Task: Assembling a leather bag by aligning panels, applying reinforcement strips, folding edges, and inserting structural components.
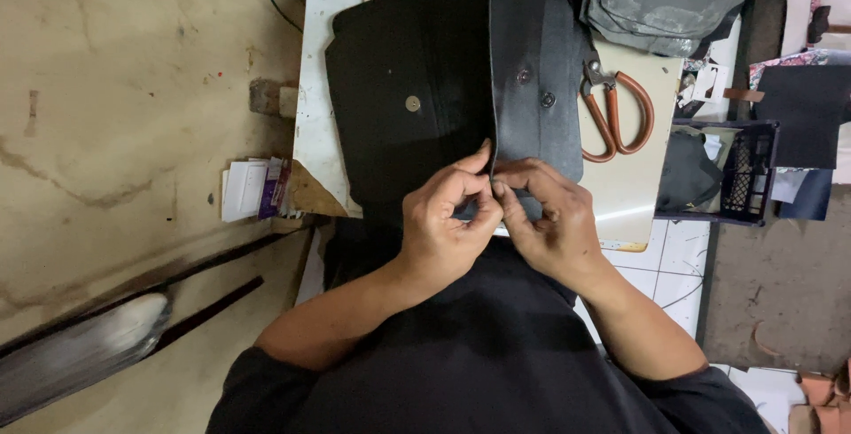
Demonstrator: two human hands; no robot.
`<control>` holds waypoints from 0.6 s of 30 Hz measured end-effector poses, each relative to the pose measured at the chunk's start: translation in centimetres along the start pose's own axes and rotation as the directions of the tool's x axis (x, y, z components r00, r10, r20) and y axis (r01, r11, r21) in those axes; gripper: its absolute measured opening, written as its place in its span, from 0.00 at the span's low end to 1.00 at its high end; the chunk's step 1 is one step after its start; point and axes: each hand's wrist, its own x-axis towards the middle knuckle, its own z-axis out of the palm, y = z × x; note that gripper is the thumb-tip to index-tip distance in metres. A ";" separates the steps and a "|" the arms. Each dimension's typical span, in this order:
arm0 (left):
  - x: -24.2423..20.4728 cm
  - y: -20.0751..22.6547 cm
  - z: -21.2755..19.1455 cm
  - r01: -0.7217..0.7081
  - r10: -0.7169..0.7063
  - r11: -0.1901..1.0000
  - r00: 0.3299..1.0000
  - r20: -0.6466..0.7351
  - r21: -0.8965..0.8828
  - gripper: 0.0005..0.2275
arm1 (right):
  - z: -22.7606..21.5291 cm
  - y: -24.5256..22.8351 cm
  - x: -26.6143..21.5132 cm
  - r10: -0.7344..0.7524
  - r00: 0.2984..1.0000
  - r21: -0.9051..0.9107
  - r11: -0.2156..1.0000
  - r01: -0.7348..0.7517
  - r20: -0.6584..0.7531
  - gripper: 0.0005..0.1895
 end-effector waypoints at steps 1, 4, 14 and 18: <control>0.0 -0.1 0.0 -0.004 0.004 1.000 1.000 -0.003 -0.004 0.03 | 0.1 0.0 0.0 -0.001 1.000 0.025 1.000 0.001 -0.014 0.05; -0.1 -0.4 0.1 0.034 -0.034 0.999 0.999 0.001 -0.043 0.04 | 0.5 0.8 -0.1 -0.006 1.000 0.026 1.000 0.007 -0.019 0.05; 0.2 -1.1 -0.6 0.092 -0.090 0.991 0.996 0.019 -0.101 0.05 | 0.3 2.0 -0.4 0.090 0.995 0.133 0.988 -0.082 -0.051 0.03; 0.8 0.2 -1.9 0.115 -0.102 0.987 0.987 0.121 -0.115 0.05 | 0.3 0.8 -0.2 0.109 0.994 0.134 0.985 -0.106 -0.012 0.05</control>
